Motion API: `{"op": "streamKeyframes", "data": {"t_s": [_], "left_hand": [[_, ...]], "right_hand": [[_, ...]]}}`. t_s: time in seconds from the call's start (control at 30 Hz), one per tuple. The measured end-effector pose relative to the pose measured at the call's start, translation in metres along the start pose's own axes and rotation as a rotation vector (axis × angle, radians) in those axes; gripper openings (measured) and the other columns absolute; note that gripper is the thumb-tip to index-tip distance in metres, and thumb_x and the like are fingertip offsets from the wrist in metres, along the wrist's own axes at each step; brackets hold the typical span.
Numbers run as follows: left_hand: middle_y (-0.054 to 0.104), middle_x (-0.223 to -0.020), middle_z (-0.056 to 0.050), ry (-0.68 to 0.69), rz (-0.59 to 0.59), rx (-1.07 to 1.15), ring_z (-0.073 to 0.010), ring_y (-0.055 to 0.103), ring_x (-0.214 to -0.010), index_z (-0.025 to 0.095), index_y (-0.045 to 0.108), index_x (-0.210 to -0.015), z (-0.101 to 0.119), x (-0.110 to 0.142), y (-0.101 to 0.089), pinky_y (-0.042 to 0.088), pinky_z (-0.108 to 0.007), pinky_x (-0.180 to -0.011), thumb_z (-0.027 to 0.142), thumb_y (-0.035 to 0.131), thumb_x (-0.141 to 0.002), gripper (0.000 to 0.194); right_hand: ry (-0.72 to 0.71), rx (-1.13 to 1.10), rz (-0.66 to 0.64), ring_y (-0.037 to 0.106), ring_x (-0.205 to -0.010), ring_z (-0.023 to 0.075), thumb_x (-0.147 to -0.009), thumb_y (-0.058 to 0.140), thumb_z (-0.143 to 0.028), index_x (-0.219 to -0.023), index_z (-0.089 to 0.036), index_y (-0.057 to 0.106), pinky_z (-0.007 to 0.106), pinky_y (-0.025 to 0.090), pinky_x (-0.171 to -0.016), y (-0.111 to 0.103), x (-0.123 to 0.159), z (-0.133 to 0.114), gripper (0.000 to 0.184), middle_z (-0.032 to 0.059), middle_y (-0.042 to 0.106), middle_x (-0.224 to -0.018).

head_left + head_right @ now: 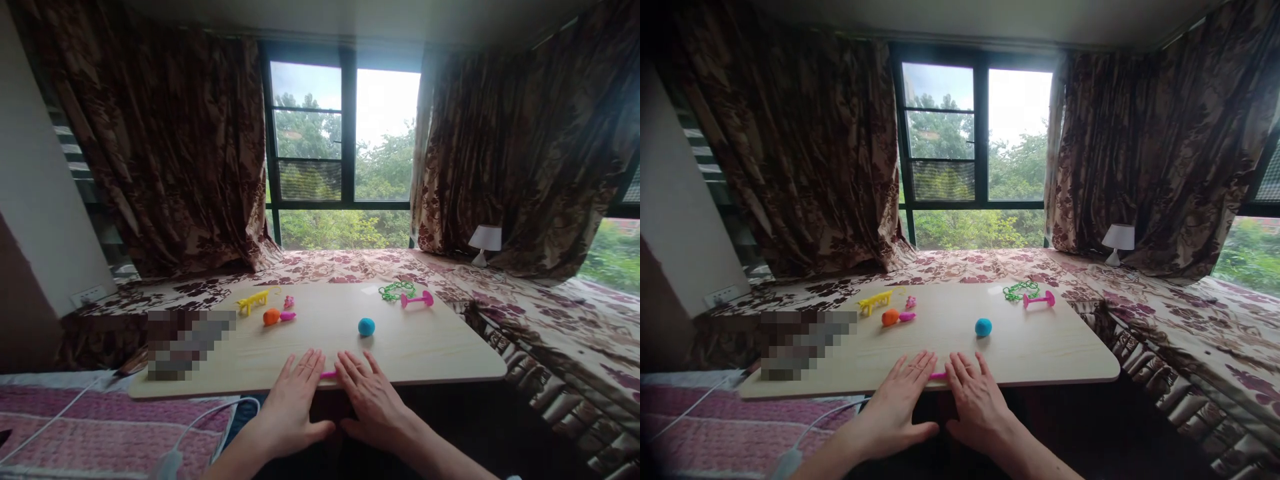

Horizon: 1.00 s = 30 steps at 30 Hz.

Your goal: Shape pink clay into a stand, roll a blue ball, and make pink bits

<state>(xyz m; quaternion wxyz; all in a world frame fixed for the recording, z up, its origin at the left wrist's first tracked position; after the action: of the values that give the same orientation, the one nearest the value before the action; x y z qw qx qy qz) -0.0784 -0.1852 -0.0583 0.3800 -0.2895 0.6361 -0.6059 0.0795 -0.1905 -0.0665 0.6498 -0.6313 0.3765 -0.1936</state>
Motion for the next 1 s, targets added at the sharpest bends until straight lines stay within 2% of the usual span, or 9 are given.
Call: {"op": "streamKeyframes", "data": {"t_s": [0.1,0.3,0.37,0.43,0.6,0.67,0.87,1.0], "left_hand": [[0.011,-0.148,-0.006,0.002,0.043,-0.006,-0.0236,0.006,-0.135,0.022,0.01,-0.14,0.0,0.009,0.004,0.001,-0.043,-0.109,0.058,0.051,-0.065,0.093],[0.02,-0.145,-0.013,-0.088,-0.015,-0.042,-0.0259,0.013,-0.134,0.013,0.021,-0.137,-0.017,-0.032,0.005,0.007,-0.046,-0.108,0.049,0.061,-0.057,0.096],[0.021,-0.145,-0.013,-0.09,-0.004,-0.052,-0.0257,0.014,-0.134,0.013,0.023,-0.137,-0.02,-0.036,0.004,0.008,-0.046,-0.108,0.044,0.062,-0.056,0.095],[0.019,-0.146,-0.01,-0.073,0.013,-0.055,-0.024,0.013,-0.134,0.016,0.021,-0.138,-0.018,-0.028,0.007,0.008,-0.044,-0.108,0.039,0.062,-0.056,0.094],[0.009,-0.148,0.0,-0.002,0.096,-0.042,-0.0195,0.007,-0.135,0.026,0.008,-0.139,0.001,0.017,0.013,0.006,-0.042,-0.109,0.033,0.056,-0.065,0.089],[0.008,-0.148,-0.001,-0.007,0.11,-0.038,-0.0203,0.006,-0.135,0.027,0.007,-0.139,0.005,0.022,0.012,0.004,-0.043,-0.109,0.035,0.055,-0.068,0.086],[0.019,-0.146,-0.007,-0.089,0.053,-0.016,-0.0247,0.013,-0.134,0.024,0.019,-0.138,-0.01,-0.016,0.011,0.007,-0.048,-0.107,0.041,0.057,-0.065,0.084],[0.013,-0.148,-0.008,-0.098,0.079,0.019,-0.022,0.011,-0.134,0.02,0.008,-0.14,-0.026,-0.02,0.009,0.011,-0.043,-0.108,0.039,0.06,-0.061,0.096]], "right_hand": [[-0.001,0.019,0.003,0.005,-0.134,0.0248,-0.07,0.055,-0.047,-0.14,-0.012,0.011,0.044,-0.006,-0.106,0.002,0.01,-0.005,0.09,0.0138,0.009,-0.146],[0.081,0.022,-0.004,0.017,-0.131,0.0288,-0.066,0.059,-0.042,-0.138,-0.007,0.021,0.047,0.003,-0.106,-0.002,-0.024,0.013,0.088,0.0177,0.021,-0.143],[0.088,0.03,-0.006,0.018,-0.131,0.0294,-0.066,0.059,-0.041,-0.137,-0.007,0.021,0.048,0.004,-0.106,-0.003,-0.029,0.017,0.088,0.0181,0.022,-0.143],[0.066,0.032,0.0,0.016,-0.132,0.0285,-0.067,0.059,-0.042,-0.138,-0.009,0.019,0.047,0.003,-0.106,-0.001,-0.021,0.016,0.088,0.0167,0.02,-0.144],[-0.02,0.01,0.011,0.006,-0.134,0.0235,-0.071,0.056,-0.041,-0.141,-0.014,0.01,0.043,-0.004,-0.107,0.002,0.018,-0.005,0.088,0.0118,0.01,-0.146],[-0.015,0.008,0.013,0.005,-0.134,0.0239,-0.07,0.056,-0.041,-0.141,-0.013,0.01,0.043,-0.004,-0.107,0.001,0.02,-0.009,0.089,0.0125,0.01,-0.146],[0.067,0.006,-0.004,0.016,-0.132,0.0288,-0.067,0.058,-0.043,-0.138,-0.009,0.022,0.046,0.005,-0.106,0.0,-0.019,0.011,0.087,0.0163,0.02,-0.144],[0.038,-0.037,-0.017,0.018,-0.131,0.0272,-0.067,0.058,-0.045,-0.138,-0.011,0.022,0.044,0.007,-0.106,-0.002,-0.026,0.022,0.087,0.0154,0.022,-0.144]]}}
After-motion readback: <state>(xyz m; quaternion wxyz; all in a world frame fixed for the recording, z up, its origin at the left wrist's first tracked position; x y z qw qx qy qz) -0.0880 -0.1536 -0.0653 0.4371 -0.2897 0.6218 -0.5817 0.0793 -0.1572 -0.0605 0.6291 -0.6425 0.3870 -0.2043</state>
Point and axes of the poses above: each hand's wrist, its own x-axis away from the middle knuckle, its own y-axis out of the palm, z = x × y, the point moved 4 cm from there along -x, towards the middle knuckle
